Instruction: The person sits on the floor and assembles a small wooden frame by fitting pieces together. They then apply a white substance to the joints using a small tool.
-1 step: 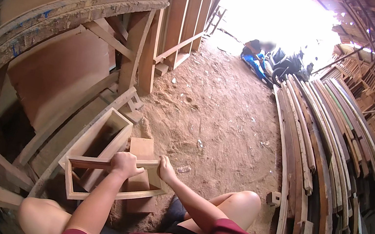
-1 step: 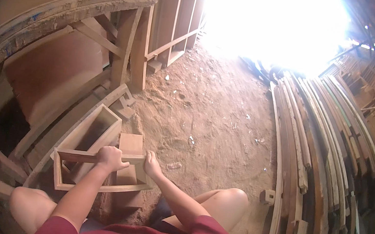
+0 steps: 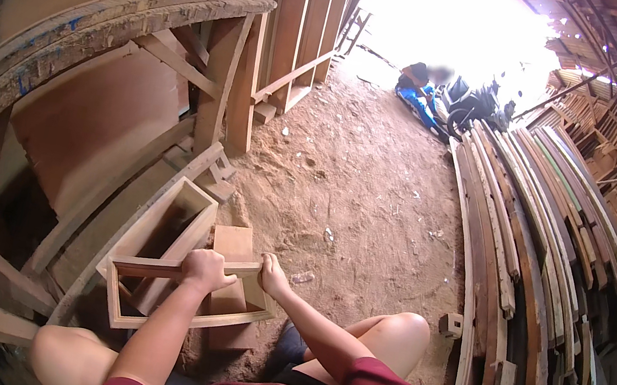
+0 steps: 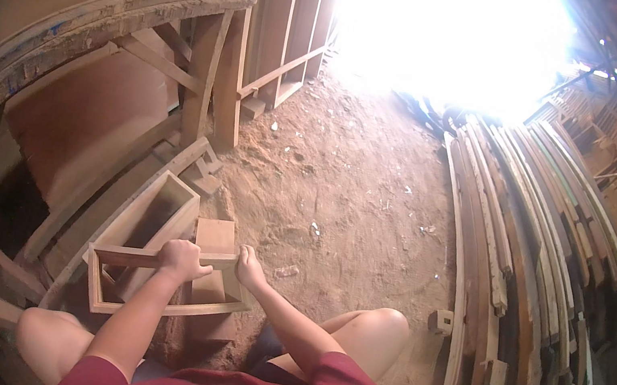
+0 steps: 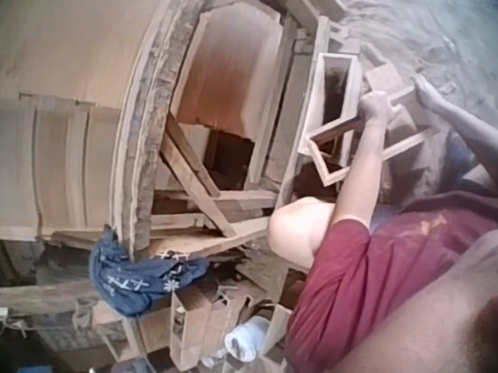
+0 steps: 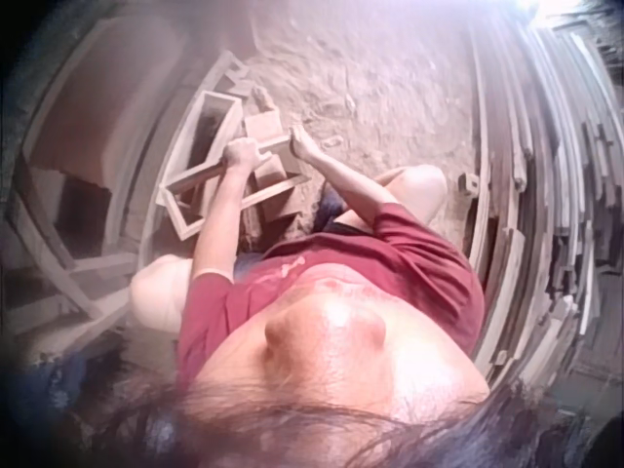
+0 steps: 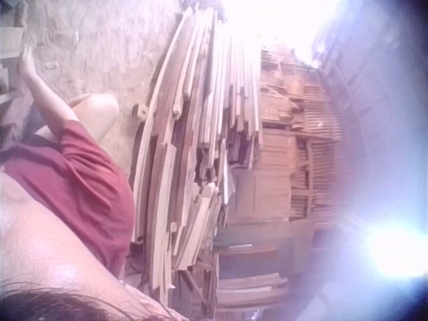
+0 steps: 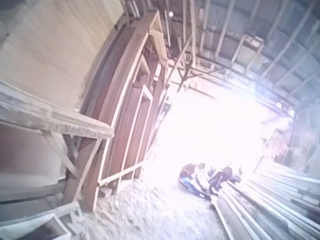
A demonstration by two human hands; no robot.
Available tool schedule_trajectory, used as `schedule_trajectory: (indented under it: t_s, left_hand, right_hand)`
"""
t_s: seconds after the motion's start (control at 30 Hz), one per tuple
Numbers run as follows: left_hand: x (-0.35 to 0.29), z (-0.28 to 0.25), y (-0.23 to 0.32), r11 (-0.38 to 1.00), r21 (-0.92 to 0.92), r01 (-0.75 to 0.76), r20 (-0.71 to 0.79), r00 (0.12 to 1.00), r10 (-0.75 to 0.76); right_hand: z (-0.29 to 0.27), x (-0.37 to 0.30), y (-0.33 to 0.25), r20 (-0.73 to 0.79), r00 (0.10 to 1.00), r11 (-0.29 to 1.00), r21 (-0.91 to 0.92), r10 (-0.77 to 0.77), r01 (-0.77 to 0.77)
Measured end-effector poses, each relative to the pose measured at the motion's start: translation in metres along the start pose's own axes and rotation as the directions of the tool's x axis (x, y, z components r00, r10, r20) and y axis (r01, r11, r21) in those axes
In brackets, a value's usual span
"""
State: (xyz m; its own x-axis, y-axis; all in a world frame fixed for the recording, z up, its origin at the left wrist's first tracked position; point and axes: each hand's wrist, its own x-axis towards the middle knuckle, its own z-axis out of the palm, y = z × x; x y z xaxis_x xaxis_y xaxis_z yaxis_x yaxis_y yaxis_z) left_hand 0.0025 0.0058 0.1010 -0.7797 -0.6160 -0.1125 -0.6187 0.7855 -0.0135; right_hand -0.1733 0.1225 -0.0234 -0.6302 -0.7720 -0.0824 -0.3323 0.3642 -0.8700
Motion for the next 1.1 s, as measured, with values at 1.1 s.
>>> schedule_trajectory:
  t_s: [1.1]
  left_hand:
    - [0.006, 0.023, -0.003, 0.993, -0.071, -0.096, -0.112, 0.99, 0.088]
  right_hand:
    - [0.003, -0.032, 0.059, 0.078, 0.994, 0.971, 0.234, -0.075, 0.054]
